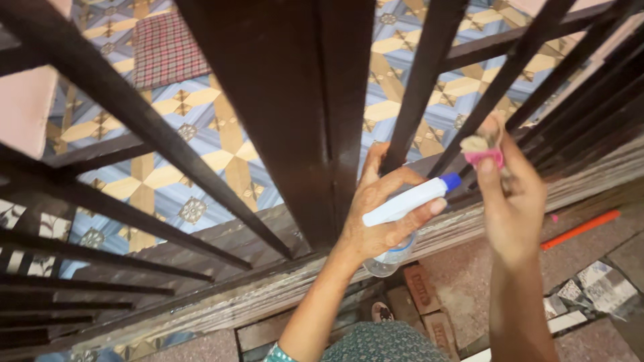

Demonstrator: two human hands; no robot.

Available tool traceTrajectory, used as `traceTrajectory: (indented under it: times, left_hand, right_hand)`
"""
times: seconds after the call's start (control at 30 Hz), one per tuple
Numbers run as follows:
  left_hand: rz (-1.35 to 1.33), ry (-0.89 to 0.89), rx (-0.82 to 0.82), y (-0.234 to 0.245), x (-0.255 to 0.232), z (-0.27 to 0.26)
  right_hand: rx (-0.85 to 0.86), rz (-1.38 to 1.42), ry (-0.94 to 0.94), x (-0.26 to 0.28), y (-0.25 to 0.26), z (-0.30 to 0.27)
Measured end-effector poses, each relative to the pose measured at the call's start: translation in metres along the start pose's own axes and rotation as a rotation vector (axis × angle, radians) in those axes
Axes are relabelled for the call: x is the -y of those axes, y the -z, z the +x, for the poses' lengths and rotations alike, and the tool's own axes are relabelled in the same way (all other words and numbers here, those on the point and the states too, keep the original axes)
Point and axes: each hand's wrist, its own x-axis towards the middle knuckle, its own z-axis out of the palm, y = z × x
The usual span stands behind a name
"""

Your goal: The person cleans a metal gate by spraying liquid from a bottle onto the bars and wiping them with a cloth.

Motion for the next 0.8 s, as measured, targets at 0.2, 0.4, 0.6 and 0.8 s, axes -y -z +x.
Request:
traceTrajectory:
  times: [0.2,0.4,0.6,0.8]
  left_hand:
    - [0.020,-0.008,-0.046,-0.003,-0.001,-0.001]
    - [0.043,0.019,-0.056,-0.005,0.000,-0.002]
    - [0.035,0.043,0.013,-0.004,0.002,-0.001]
    - [0.023,-0.025,-0.048,-0.006,0.004,-0.002]
  right_hand:
    - [0.146,0.019,-0.043,0.004,-0.014,0.028]
    - [0.136,0.100,-0.061,-0.044,-0.008,0.019]
    - [0.175,0.195,-0.120,-0.091,-0.010,-0.002]
    - [0.281,0.260,-0.024,-0.125,-0.010,-0.032]
